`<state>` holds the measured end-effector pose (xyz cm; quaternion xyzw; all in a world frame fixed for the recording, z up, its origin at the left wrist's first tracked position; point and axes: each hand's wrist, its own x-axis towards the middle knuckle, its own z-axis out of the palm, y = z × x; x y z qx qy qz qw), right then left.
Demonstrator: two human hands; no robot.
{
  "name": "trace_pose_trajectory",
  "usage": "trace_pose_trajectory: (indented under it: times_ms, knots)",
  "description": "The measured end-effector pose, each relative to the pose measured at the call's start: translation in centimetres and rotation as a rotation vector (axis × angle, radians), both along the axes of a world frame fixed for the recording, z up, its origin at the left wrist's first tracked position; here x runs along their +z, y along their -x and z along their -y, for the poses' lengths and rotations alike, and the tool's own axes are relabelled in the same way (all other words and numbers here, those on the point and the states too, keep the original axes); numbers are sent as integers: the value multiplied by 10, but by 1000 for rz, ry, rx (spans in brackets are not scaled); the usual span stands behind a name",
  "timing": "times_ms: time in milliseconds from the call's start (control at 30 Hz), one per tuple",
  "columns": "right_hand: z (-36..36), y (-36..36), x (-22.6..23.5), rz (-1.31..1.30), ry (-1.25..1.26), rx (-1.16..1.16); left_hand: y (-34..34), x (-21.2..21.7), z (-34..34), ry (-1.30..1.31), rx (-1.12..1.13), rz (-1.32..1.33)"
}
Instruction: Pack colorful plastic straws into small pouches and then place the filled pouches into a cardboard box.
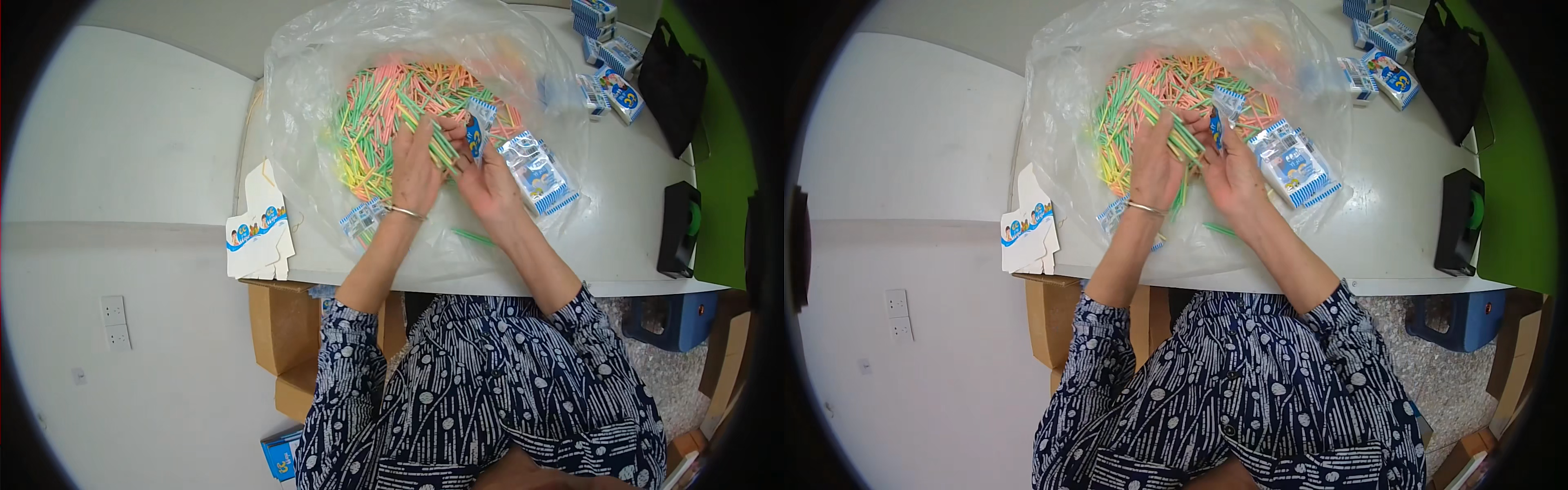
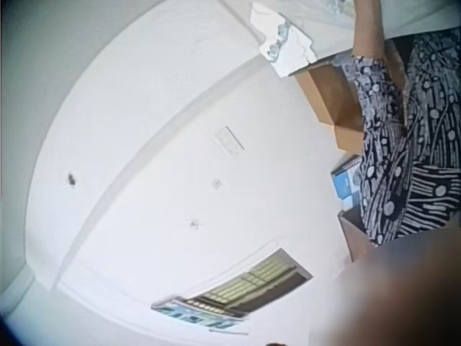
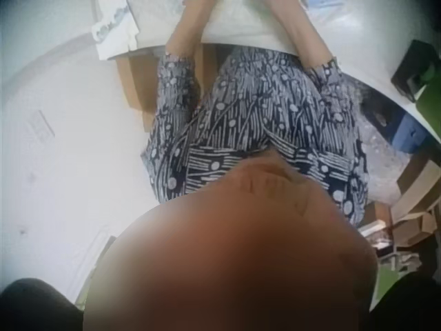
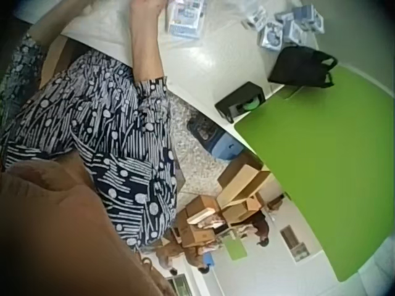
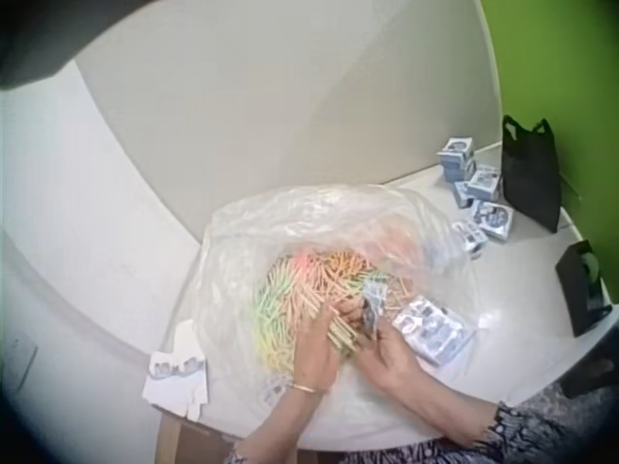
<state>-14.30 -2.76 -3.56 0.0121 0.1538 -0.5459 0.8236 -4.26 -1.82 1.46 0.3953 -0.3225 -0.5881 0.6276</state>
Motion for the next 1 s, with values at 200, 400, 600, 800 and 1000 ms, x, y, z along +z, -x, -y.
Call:
trace_pose_trajectory:
  times_ms: [200, 400, 600, 800, 1000]
  knots:
    - [12, -15, -20, 28, 86, -81, 25, -26, 0, 59, 241, -83]
    - [19, -23, -20, -70, -45, -129, 28, -30, 0, 94, 286, 96]
    - [10, -8, 8, -257, 91, -142, 10, -34, -2, 9, 196, 33]
    - [7, 29, 15, -695, 431, 150, -26, 11, 1, 94, 148, 29]
    - [-3, 55, 20, -763, 575, 511, -30, 44, -3, 246, 48, 23]
